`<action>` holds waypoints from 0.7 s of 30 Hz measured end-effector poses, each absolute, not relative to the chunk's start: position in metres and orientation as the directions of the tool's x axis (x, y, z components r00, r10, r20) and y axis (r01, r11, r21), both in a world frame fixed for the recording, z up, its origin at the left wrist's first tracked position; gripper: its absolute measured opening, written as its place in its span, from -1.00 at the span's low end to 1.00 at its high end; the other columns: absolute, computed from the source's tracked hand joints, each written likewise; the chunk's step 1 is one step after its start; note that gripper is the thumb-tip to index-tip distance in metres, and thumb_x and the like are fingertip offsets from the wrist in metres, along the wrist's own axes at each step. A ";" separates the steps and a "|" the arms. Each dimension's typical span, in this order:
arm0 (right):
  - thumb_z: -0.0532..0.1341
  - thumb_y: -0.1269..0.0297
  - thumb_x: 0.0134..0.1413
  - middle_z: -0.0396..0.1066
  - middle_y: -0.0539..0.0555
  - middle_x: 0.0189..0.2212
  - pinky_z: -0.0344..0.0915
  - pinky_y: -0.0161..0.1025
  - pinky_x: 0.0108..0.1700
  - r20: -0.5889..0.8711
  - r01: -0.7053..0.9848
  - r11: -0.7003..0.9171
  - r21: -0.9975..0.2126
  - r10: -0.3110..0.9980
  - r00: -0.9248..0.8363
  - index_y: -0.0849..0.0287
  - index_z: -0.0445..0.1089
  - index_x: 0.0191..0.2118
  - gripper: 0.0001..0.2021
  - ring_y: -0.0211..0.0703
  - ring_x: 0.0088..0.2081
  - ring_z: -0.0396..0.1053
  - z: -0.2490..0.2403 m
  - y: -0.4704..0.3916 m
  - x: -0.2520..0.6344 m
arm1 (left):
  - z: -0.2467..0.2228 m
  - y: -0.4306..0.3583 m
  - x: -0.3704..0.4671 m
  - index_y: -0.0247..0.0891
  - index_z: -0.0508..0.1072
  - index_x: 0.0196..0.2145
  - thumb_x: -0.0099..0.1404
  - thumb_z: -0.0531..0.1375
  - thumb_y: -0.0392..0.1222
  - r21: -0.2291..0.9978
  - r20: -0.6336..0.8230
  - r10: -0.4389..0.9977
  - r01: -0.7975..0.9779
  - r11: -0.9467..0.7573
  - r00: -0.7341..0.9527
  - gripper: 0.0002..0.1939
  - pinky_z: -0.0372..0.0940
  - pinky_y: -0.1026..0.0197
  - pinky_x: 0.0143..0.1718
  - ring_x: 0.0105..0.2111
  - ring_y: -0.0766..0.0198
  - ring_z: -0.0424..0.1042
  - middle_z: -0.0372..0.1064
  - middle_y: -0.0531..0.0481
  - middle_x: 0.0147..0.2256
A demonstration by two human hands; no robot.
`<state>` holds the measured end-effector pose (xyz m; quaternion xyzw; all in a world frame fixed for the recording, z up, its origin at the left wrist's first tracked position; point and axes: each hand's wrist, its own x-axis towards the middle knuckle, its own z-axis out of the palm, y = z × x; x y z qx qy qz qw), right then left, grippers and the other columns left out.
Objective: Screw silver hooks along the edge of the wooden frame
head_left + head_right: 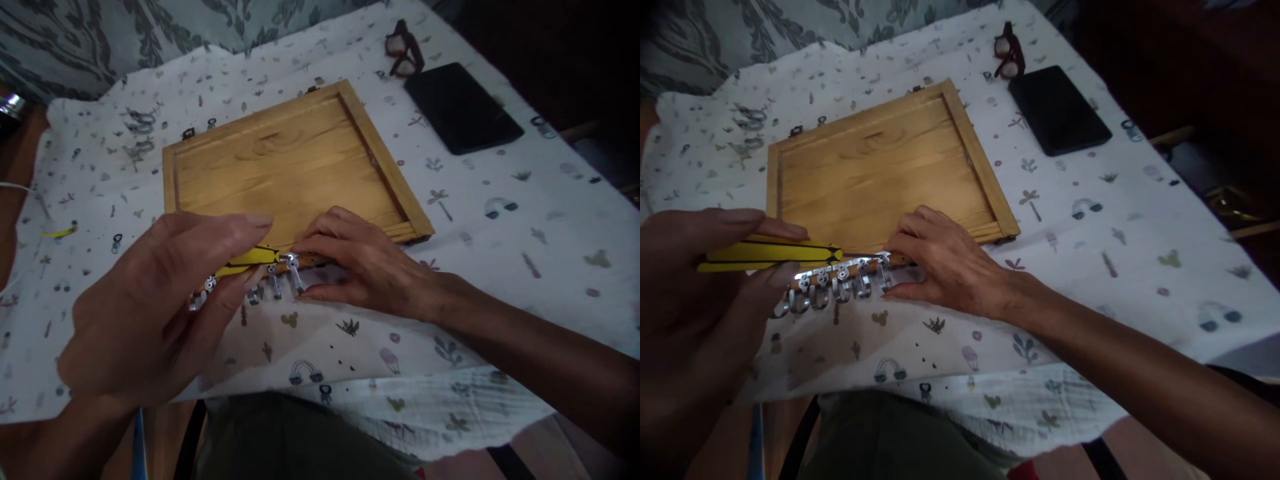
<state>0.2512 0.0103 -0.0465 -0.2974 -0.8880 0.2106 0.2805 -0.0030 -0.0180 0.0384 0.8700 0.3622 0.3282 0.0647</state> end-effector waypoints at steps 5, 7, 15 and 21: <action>0.31 -0.03 0.24 0.43 0.20 -0.18 0.34 -0.03 -0.13 0.396 0.407 0.747 -0.525 0.638 -0.660 0.29 0.51 0.01 -0.55 0.06 -0.14 0.33 -0.048 0.010 0.251 | 0.039 -0.017 -0.001 0.20 0.35 0.29 0.28 0.31 -0.40 0.340 0.534 0.658 0.577 -0.742 0.532 -0.27 0.57 0.10 -0.08 -0.07 0.17 0.60 0.53 0.24 0.07; 0.31 -0.05 0.24 0.43 0.19 -0.18 0.33 -0.04 -0.13 0.404 0.407 0.747 -0.526 0.640 -0.654 0.28 0.51 0.01 -0.54 0.05 -0.13 0.33 -0.049 0.010 0.251 | 0.039 -0.016 0.000 0.16 0.38 0.27 0.28 0.31 -0.42 0.342 0.536 0.652 0.568 -0.749 0.537 -0.31 0.56 0.11 -0.04 -0.04 0.17 0.59 0.52 0.24 0.09; 0.29 -0.11 0.23 0.43 0.18 -0.18 0.31 -0.05 -0.11 0.361 0.422 0.720 -0.550 0.661 -0.657 0.24 0.52 -0.03 -0.53 0.02 -0.13 0.33 -0.049 0.010 0.250 | 0.042 -0.006 0.006 0.12 0.42 0.23 0.30 0.35 -0.26 0.309 0.550 0.641 0.583 -0.751 0.535 -0.41 0.55 0.04 -0.09 -0.10 0.14 0.59 0.56 0.16 0.01; 0.29 -0.06 0.25 0.42 0.20 -0.18 0.30 -0.04 -0.11 0.363 0.418 0.724 -0.549 0.657 -0.661 0.29 0.52 -0.04 -0.55 0.04 -0.13 0.32 -0.049 0.011 0.251 | 0.039 -0.007 0.009 0.13 0.41 0.19 0.27 0.36 -0.36 0.305 0.594 0.630 0.584 -0.752 0.500 -0.39 0.55 0.11 -0.16 -0.11 0.20 0.59 0.56 0.21 0.00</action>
